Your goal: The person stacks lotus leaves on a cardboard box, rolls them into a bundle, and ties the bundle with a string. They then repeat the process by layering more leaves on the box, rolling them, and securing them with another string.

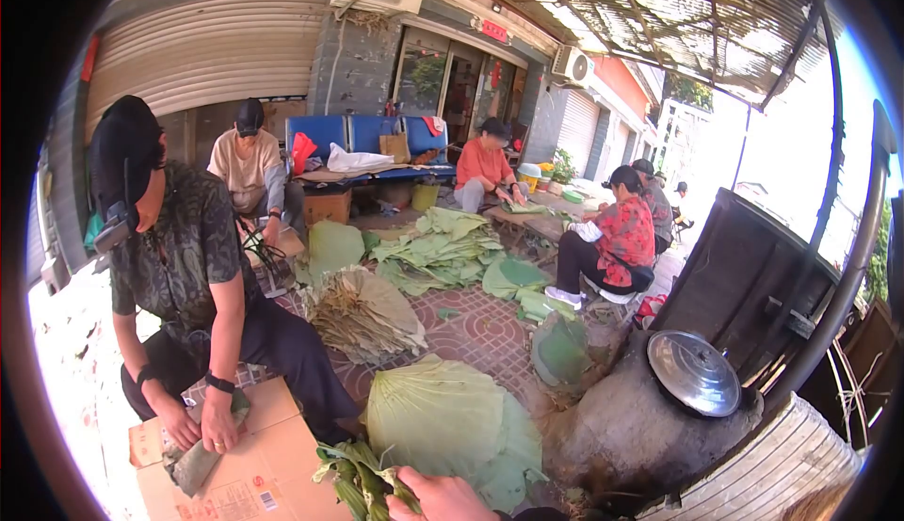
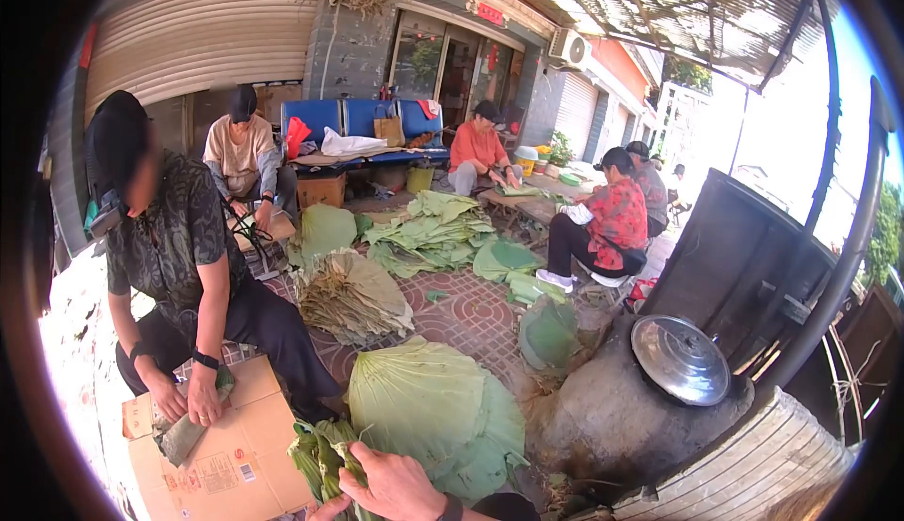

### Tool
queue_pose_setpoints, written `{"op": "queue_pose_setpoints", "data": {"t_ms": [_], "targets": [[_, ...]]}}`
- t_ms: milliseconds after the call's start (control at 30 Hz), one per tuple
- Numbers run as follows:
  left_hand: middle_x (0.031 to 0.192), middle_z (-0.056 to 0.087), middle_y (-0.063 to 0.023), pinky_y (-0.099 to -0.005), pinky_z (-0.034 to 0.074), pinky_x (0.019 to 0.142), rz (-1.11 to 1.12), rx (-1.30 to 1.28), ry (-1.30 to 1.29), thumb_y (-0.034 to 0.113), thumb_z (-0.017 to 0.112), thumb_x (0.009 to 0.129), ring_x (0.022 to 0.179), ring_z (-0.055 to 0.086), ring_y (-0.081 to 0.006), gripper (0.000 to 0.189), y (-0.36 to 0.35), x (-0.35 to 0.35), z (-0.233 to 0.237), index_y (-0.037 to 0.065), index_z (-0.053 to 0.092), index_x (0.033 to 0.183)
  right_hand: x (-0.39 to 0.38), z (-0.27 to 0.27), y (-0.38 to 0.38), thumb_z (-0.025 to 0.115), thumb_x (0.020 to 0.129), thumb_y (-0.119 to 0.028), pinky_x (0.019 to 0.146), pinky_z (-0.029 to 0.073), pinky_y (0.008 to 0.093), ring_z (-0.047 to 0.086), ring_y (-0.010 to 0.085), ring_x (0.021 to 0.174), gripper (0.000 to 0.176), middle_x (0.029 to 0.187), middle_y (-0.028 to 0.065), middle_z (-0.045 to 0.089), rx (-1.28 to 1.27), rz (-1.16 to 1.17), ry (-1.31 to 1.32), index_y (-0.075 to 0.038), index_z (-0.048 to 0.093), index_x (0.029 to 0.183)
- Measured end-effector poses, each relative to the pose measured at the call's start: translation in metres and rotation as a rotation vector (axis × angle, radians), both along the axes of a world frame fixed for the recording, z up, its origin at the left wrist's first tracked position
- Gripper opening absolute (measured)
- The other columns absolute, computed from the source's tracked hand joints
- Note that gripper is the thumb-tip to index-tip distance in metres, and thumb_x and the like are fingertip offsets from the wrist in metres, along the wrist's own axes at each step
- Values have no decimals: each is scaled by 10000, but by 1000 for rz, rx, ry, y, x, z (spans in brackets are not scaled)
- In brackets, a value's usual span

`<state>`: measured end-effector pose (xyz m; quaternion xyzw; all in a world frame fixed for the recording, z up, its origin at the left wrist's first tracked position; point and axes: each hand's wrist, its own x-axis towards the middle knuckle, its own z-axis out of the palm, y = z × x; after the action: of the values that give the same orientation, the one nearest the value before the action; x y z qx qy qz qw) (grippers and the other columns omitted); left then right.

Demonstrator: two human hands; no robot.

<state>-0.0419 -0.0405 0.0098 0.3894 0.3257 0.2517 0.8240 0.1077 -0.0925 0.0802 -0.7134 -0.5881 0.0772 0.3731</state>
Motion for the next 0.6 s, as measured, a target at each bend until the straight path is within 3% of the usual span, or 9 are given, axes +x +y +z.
{"op": "queue_pose_setpoints", "data": {"t_ms": [600], "targets": [[1047,650,-82,-316,530,766,-30,-9,1,154,601,898,887,641,-185,282,1,0,-10,14,588,1142,1,-5,-1,614,818,-257,538,476,464,609,400,627,283,690,186,618,-40,-2,-13,-27,520,953]]}}
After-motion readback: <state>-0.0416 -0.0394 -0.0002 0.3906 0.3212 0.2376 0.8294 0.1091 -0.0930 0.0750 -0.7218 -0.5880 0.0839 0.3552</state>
